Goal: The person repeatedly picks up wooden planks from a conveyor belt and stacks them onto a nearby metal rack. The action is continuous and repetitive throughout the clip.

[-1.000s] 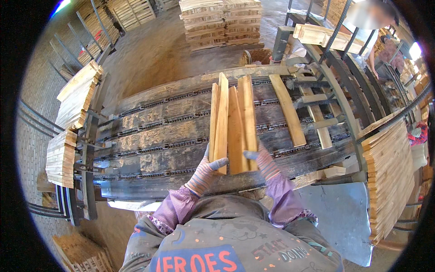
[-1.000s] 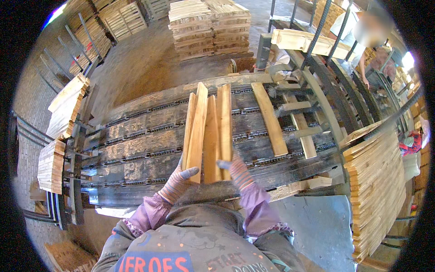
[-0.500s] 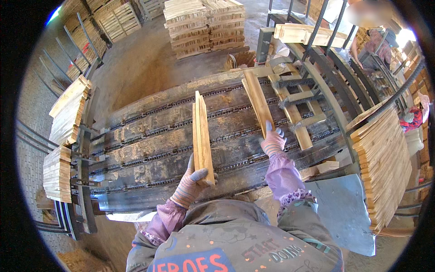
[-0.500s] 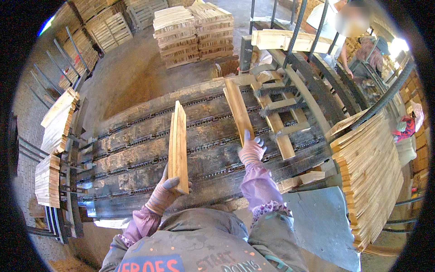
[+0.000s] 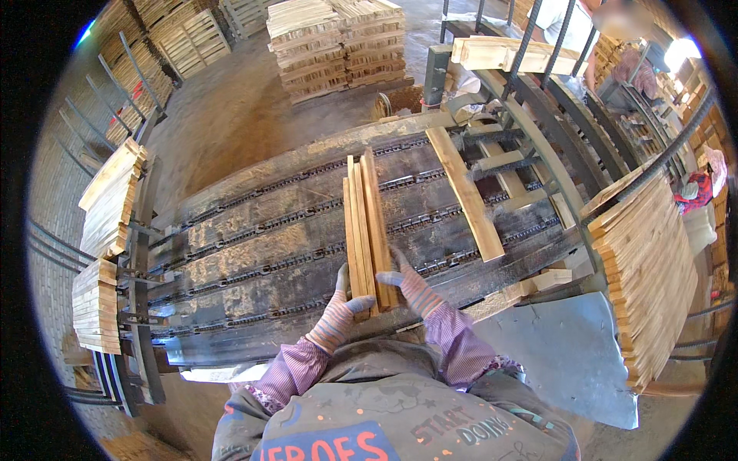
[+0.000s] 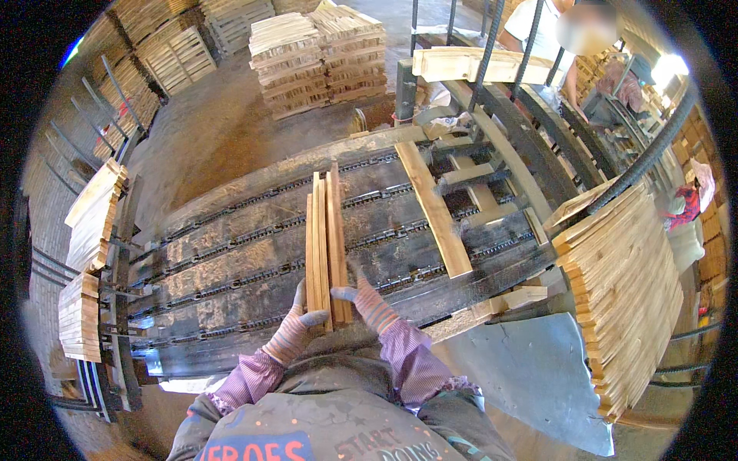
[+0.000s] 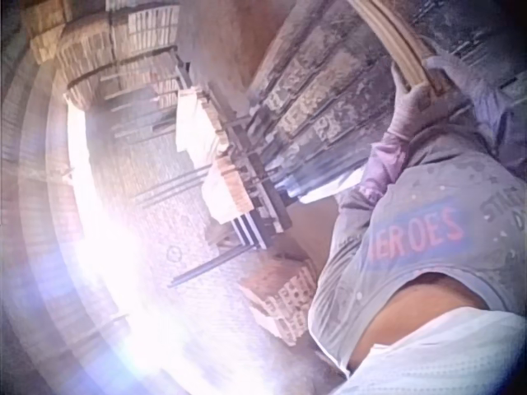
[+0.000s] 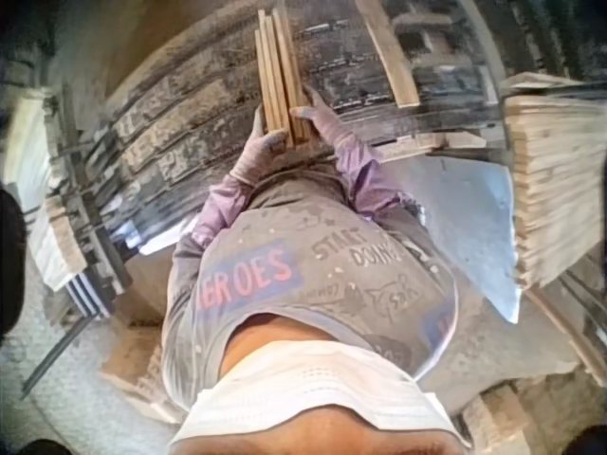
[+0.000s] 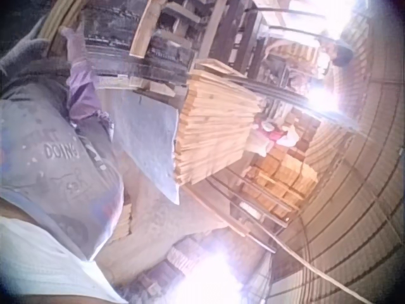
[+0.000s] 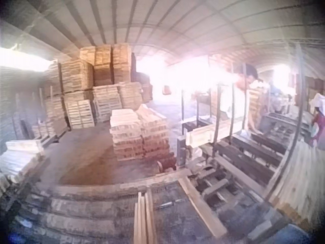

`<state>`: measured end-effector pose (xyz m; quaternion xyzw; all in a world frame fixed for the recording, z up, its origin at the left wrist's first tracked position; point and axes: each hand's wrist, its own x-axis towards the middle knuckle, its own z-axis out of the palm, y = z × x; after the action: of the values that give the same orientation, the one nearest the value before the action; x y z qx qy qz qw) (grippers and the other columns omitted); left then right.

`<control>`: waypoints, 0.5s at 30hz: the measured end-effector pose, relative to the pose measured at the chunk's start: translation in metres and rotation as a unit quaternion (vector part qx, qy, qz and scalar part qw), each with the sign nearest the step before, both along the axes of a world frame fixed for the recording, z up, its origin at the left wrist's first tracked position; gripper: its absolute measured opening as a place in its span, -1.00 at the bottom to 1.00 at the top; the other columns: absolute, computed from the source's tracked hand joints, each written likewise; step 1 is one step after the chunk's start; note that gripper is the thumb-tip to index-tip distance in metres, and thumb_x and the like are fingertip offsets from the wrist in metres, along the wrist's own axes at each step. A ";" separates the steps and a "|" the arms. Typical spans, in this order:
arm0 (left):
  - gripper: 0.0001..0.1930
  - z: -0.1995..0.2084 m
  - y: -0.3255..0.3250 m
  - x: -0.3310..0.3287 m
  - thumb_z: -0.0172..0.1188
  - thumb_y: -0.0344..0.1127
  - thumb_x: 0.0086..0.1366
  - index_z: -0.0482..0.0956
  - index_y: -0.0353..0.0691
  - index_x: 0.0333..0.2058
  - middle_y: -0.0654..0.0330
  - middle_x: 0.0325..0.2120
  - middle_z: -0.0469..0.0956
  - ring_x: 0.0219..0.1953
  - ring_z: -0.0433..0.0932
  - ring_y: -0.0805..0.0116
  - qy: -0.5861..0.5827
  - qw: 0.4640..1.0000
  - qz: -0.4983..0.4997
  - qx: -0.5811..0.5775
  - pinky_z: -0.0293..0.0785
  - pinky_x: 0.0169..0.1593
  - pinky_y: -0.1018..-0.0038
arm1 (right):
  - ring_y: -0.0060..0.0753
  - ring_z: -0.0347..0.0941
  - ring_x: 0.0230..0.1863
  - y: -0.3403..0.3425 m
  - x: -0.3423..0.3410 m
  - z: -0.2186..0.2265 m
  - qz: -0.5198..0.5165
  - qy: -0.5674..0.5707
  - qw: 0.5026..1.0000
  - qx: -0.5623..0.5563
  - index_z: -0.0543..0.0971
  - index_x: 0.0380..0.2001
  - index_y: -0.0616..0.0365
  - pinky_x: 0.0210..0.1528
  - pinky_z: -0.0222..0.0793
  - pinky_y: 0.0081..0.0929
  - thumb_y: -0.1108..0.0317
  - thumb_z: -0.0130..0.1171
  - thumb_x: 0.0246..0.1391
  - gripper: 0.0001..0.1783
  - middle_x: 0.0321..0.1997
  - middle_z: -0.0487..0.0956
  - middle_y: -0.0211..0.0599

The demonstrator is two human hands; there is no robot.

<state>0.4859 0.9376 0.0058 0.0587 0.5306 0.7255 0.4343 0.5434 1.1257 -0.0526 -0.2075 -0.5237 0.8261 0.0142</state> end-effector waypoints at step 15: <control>0.00 0.027 -0.034 -0.006 0.38 -0.26 0.16 -0.01 0.20 0.51 0.10 0.06 0.45 -0.07 0.64 0.07 -0.046 0.996 0.047 0.052 0.71 -0.12 0.11 | 0.11 0.43 0.33 0.122 0.006 0.022 0.034 -0.344 0.669 0.658 0.11 0.51 -0.23 0.33 0.41 -0.13 0.09 0.52 -0.14 0.16 0.36 0.42 0.15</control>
<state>0.4797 0.9034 0.0326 0.0224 0.4740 0.7733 0.4206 0.5498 1.2482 -0.0308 -0.3959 -0.9059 0.1370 -0.0616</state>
